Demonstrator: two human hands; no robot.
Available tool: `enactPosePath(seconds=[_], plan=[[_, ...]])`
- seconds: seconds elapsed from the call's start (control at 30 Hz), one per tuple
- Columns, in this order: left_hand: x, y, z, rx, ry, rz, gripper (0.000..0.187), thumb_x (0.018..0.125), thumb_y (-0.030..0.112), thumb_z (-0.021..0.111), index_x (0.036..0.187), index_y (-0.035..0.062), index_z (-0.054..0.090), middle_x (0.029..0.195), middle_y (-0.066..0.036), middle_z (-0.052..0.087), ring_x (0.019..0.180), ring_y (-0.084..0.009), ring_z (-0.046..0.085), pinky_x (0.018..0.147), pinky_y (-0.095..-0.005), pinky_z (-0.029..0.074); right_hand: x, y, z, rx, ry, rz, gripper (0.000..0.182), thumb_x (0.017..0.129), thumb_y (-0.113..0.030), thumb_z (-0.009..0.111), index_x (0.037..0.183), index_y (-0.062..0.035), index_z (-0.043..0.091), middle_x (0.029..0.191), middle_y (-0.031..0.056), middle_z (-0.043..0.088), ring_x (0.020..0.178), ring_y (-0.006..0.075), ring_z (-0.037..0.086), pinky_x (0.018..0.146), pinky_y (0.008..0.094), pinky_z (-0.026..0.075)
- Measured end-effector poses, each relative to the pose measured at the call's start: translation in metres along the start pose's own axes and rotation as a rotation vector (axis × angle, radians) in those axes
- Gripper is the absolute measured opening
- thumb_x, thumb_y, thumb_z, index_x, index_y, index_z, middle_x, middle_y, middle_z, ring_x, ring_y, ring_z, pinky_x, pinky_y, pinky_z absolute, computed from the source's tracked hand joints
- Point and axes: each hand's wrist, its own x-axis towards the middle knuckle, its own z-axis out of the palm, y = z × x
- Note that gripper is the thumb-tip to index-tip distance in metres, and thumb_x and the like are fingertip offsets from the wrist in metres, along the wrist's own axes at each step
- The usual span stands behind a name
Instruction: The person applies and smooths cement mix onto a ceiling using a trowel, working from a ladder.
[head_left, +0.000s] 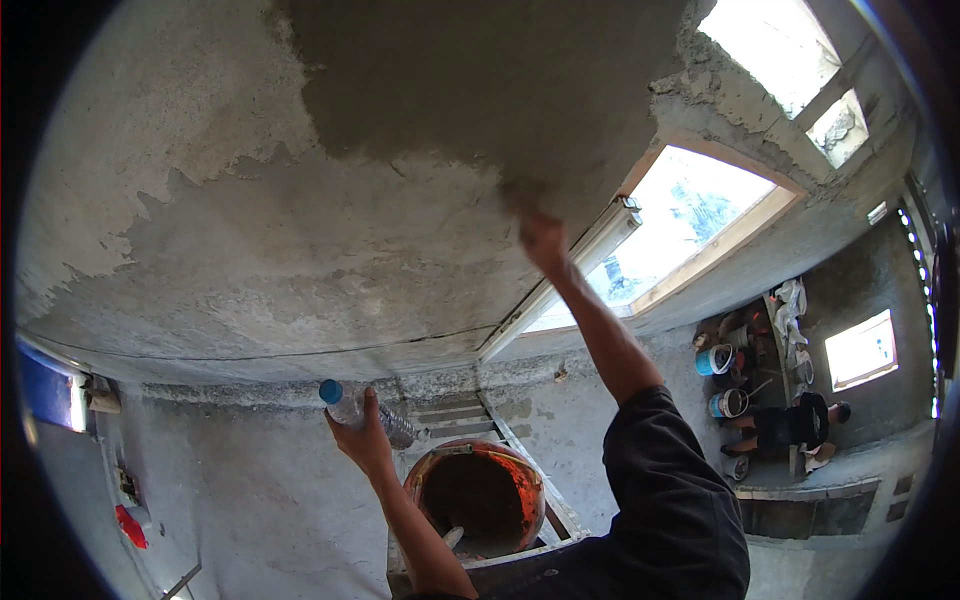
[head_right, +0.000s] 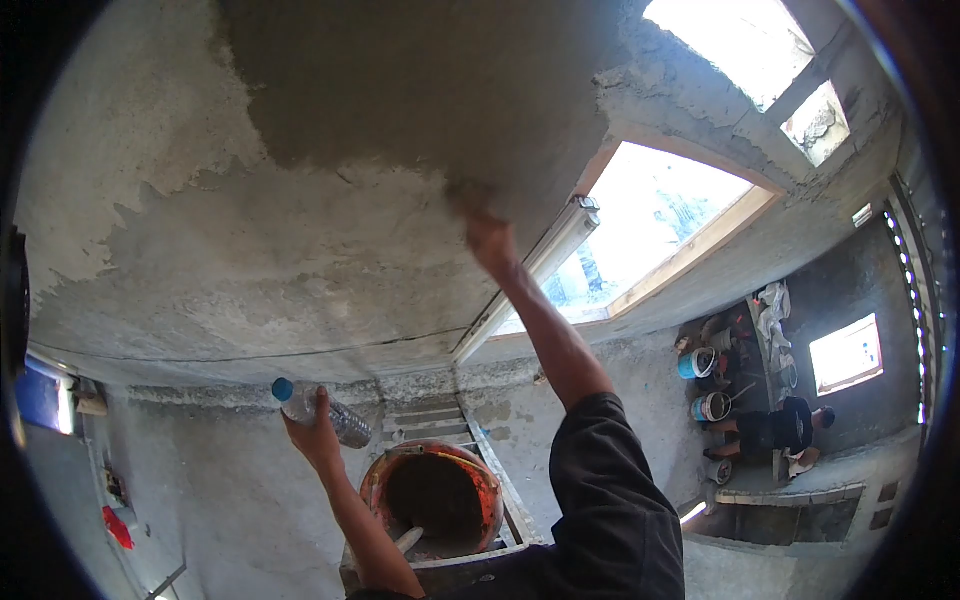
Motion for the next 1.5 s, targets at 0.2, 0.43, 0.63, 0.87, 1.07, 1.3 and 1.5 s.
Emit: enactPosePath(seconds=[0.2,0.43,0.63,0.87,1.07,1.3,1.5], plan=[[0.004,-0.015,0.003,-0.015,0.027,0.006,0.068,0.075,0.034,0.076,0.124,-0.0036,0.047,0.12,-0.021,0.057,0.108,-0.0356,0.057,0.089,-0.0444,0.047,-0.023,-0.003,-0.022,0.064,0.58,-0.285,0.046,0.071,0.013,0.053,0.112,-0.0045,0.065,0.115,0.0168,0.063,0.107,0.029,0.061,0.088,0.036,0.05],[0.0,-0.004,0.001,0.022,0.002,-0.018,0.068,0.075,0.035,0.076,0.124,-0.0035,0.048,0.119,-0.022,0.057,0.108,-0.0359,0.057,0.089,-0.0442,0.048,0.014,0.036,-0.063,-0.111,0.835,-0.234,0.049,0.076,0.009,0.052,0.123,-0.0051,0.059,0.12,0.0165,0.061,0.108,0.0288,0.061,0.084,0.0352,0.052],[0.003,-0.003,0.004,0.028,0.008,-0.014,0.066,0.075,0.035,0.075,0.123,-0.0026,0.049,0.117,-0.021,0.059,0.106,-0.0354,0.058,0.088,-0.0446,0.048,-0.053,0.047,0.013,-0.018,0.273,-0.123,0.051,0.071,0.013,0.055,0.117,-0.0076,0.063,0.117,0.0173,0.061,0.107,0.031,0.061,0.088,0.0361,0.051],[0.0,-0.003,0.001,0.045,-0.004,-0.001,0.067,0.075,0.037,0.075,0.123,-0.0024,0.049,0.116,-0.02,0.059,0.105,-0.0352,0.059,0.086,-0.0448,0.049,0.013,0.012,-0.059,-0.064,0.857,-0.184,0.047,0.075,0.014,0.046,0.116,-0.0021,0.062,0.119,0.017,0.061,0.111,0.028,0.059,0.092,0.0339,0.048],[-0.001,-0.003,0.002,0.065,0.005,0.016,0.067,0.075,0.037,0.076,0.122,-0.0028,0.05,0.114,-0.021,0.06,0.103,-0.0352,0.06,0.085,-0.0443,0.049,-0.029,0.016,-0.013,0.018,0.562,-0.089,0.042,0.076,0.01,0.05,0.114,-0.0006,0.063,0.119,0.0183,0.06,0.111,0.0307,0.059,0.092,0.034,0.048],[-0.002,0.0,0.004,0.047,-0.015,0.031,0.064,0.074,0.035,0.076,0.12,-0.0028,0.051,0.113,-0.02,0.061,0.1,-0.0334,0.061,0.083,-0.0428,0.049,0.007,-0.008,-0.038,0.173,1.023,-0.033,0.045,0.078,0.008,0.05,0.12,-0.0024,0.059,0.12,0.0174,0.06,0.114,0.0295,0.057,0.095,0.0356,0.045],[-0.004,0.005,0.003,0.037,-0.013,0.028,0.062,0.075,0.034,0.076,0.119,-0.0023,0.052,0.111,-0.019,0.062,0.1,-0.0327,0.061,0.083,-0.0419,0.049,-0.015,-0.008,0.008,-0.05,0.695,-0.177,0.038,0.076,0.004,0.055,0.113,-0.0013,0.065,0.106,0.0169,0.067,0.097,0.0252,0.066,0.084,0.033,0.051]])
